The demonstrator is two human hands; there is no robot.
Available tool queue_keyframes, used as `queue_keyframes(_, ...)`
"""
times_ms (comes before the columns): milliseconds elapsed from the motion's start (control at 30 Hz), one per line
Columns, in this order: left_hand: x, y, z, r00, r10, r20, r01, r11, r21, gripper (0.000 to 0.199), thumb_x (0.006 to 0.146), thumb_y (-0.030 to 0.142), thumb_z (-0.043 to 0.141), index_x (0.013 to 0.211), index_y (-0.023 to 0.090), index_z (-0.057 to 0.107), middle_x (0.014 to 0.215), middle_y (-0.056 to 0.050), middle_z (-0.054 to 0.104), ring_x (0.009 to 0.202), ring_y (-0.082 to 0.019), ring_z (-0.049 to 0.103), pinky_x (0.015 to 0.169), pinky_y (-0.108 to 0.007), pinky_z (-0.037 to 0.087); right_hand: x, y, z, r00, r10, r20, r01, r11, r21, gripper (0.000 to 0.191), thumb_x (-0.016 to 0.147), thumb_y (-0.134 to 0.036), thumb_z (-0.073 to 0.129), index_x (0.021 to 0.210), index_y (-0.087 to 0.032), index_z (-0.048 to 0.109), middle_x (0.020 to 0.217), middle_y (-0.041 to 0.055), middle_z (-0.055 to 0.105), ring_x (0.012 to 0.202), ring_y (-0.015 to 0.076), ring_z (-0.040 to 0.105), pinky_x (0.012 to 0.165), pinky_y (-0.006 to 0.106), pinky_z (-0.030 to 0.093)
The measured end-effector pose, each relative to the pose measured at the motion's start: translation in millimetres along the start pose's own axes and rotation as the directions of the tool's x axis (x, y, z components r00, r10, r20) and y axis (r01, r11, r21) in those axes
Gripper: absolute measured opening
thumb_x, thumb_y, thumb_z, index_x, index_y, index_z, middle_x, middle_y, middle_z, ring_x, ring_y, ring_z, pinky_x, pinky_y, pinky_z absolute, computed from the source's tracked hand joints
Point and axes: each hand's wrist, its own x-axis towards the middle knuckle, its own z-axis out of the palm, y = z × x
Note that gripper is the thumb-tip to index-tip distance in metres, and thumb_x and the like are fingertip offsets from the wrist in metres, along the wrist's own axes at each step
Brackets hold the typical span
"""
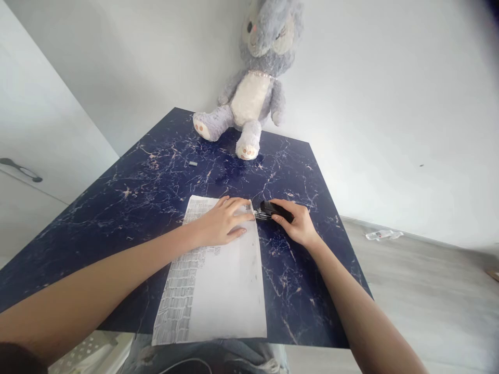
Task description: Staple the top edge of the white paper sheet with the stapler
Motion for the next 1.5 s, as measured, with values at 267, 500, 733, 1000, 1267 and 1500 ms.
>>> queue_keyframes(267,-2,-2,1.7,0.989,0.012,0.147,-0.01,1.0,-0.016,0.049,0.106,0.043,0.053,0.155,0.046,0.049,0.173,-0.002,0.031,0.16,-0.032,0.027,0.129,-0.066,0.013,1,-1,-1,0.999,-0.03,0.016,0.03,0.999,0.019,0.033,0.098,-0.039,0.062,0.127,-0.025,0.07,0.12,0.0079,0.078,0.107,0.0282,0.074,0.1,0.047,0.057)
queue_keyframes(500,-1,5,4.6,0.984,-0.016,0.177,0.019,1.0,-0.013,0.053,0.105,0.049,0.054,0.158,0.047,0.045,0.176,-0.002,0.022,0.162,-0.034,0.02,0.129,-0.066,0.011,2,-15,8,1.0,-0.031,-0.001,0.031,0.999,0.019,0.032,0.099,-0.039,0.062,0.127,-0.025,0.068,0.119,0.0076,0.078,0.106,0.0282,0.074,0.098,0.047,0.055)
queue_keyframes(733,-1,14,12.0,0.989,-0.048,0.137,0.045,0.999,0.029,0.054,0.104,0.055,0.055,0.157,0.046,0.047,0.178,-0.002,0.013,0.163,-0.04,0.007,0.129,-0.066,0.014,9,-32,23,0.998,0.017,-0.053,-0.02,0.998,-0.056,0.028,0.104,-0.043,0.055,0.116,-0.023,0.07,0.115,0.0072,0.079,0.104,0.0257,0.073,0.097,0.043,0.048)
queue_keyframes(1000,2,18,14.1,0.973,-0.062,0.221,0.059,0.998,0.023,0.056,0.105,0.057,0.051,0.159,0.044,0.044,0.178,-0.003,0.004,0.163,-0.041,0.005,0.129,-0.065,0.008,12,-54,32,0.995,0.024,-0.1,-0.05,0.962,-0.268,0.039,0.113,-0.037,0.034,0.115,-0.022,0.069,0.107,0.0076,0.076,0.098,0.0232,0.067,0.095,0.038,0.04)
queue_keyframes(1267,0,13,14.4,0.979,-0.058,0.197,0.059,0.998,0.003,0.056,0.105,0.057,0.051,0.159,0.044,0.044,0.178,-0.001,0.005,0.163,-0.039,0.007,0.129,-0.065,0.007,12,-52,35,0.999,0.024,-0.039,-0.036,0.943,-0.332,0.043,0.114,-0.037,0.027,0.116,-0.022,0.068,0.102,0.0071,0.074,0.09,0.0239,0.061,0.084,0.036,0.04)
queue_keyframes(1500,1,14,16.1,0.979,-0.064,0.193,0.068,0.998,-0.014,0.052,0.105,0.057,0.052,0.155,0.041,0.051,0.178,-0.003,0.012,0.163,-0.04,0.008,0.129,-0.066,0.007,12,-57,38,1.0,-0.013,-0.023,0.001,0.889,-0.457,0.041,0.114,-0.035,0.029,0.115,-0.021,0.068,0.104,0.0071,0.074,0.093,0.0242,0.06,0.086,0.038,0.036)
